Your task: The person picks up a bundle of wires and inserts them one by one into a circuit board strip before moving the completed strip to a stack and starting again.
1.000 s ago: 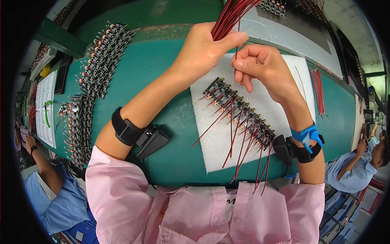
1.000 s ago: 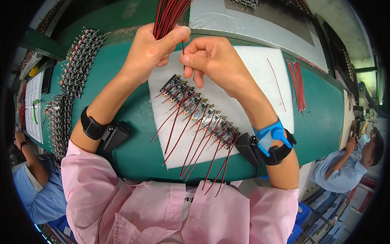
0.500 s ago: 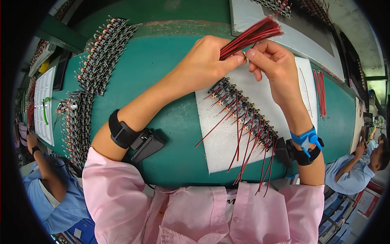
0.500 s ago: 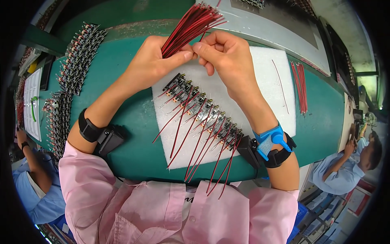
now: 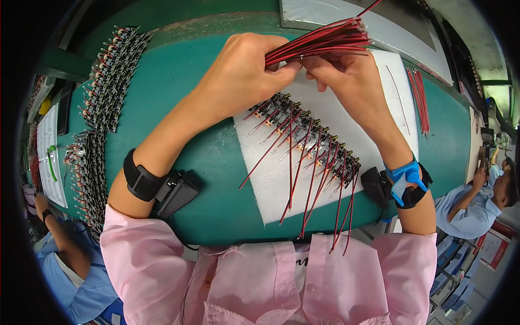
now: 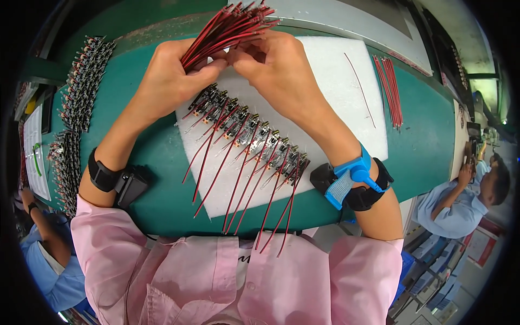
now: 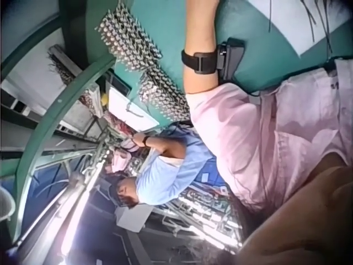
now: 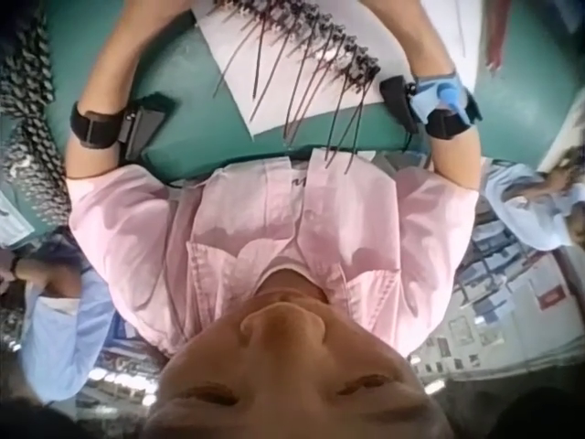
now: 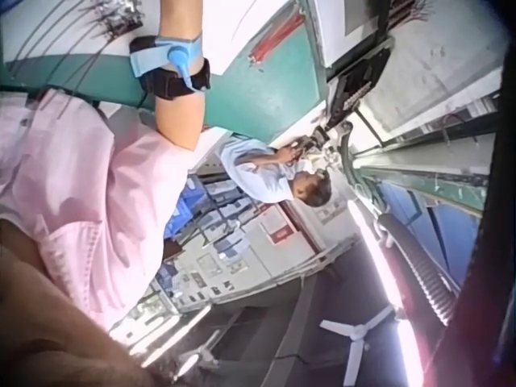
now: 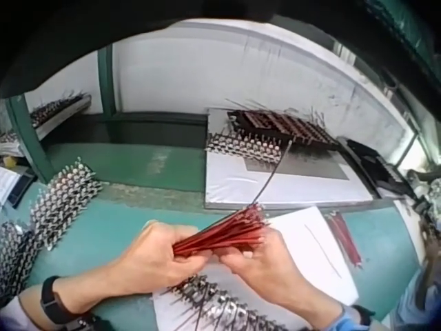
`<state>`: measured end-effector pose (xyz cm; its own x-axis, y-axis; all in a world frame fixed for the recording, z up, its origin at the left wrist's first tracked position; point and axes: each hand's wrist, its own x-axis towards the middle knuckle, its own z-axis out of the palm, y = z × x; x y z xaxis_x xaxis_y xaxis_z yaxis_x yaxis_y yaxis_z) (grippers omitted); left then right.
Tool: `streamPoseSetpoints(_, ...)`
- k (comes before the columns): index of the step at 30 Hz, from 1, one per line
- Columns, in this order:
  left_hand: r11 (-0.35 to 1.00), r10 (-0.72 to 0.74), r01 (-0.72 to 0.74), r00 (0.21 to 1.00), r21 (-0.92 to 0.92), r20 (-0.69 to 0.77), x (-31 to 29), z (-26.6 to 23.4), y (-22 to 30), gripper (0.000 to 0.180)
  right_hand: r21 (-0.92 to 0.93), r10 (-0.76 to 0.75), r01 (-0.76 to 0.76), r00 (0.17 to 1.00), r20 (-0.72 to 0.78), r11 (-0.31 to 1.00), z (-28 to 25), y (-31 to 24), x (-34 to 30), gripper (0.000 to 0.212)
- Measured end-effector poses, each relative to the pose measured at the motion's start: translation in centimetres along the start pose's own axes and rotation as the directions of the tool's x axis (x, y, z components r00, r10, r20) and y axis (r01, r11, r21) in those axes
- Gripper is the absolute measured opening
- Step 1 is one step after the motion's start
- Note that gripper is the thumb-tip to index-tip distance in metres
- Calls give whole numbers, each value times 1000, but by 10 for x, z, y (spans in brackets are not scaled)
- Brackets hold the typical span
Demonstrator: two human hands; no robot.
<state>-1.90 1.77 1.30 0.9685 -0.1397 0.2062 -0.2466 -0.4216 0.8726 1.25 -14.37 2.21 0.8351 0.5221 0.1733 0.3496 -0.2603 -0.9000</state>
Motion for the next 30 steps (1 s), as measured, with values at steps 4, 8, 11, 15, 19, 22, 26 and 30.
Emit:
streamPoseSetpoints(4,993,-43,42,999,-108,-3,-1,0,-3,16,39,43,-45,998,42,998,-1,-4,0,13)
streamPoseSetpoints(8,959,-132,150,987,-239,92,1,-5,0,15,162,107,-128,986,130,979,-5,-5,0,14)
streamPoseSetpoints(11,922,-185,235,966,-308,183,1,-9,-2,15,204,146,-182,973,178,962,-6,-3,0,13)
streamPoseSetpoints(15,886,-263,358,911,-293,318,6,-15,-5,17,157,169,-198,969,182,968,-4,8,1,11)
streamPoseSetpoints(19,897,-354,418,875,-145,332,9,-18,-8,18,51,150,-159,977,152,986,4,14,0,9)
streamPoseSetpoints(22,925,-317,354,919,-139,232,9,-15,-15,20,-27,163,-161,977,137,987,7,12,-4,9)
streamPoseSetpoints(26,973,-218,225,970,-57,110,9,-12,-28,23,-103,158,-144,977,141,984,13,12,-6,8)
streamPoseSetpoints(30,975,-219,215,971,54,98,8,-12,-19,25,-161,178,-158,977,116,974,14,15,-7,8)
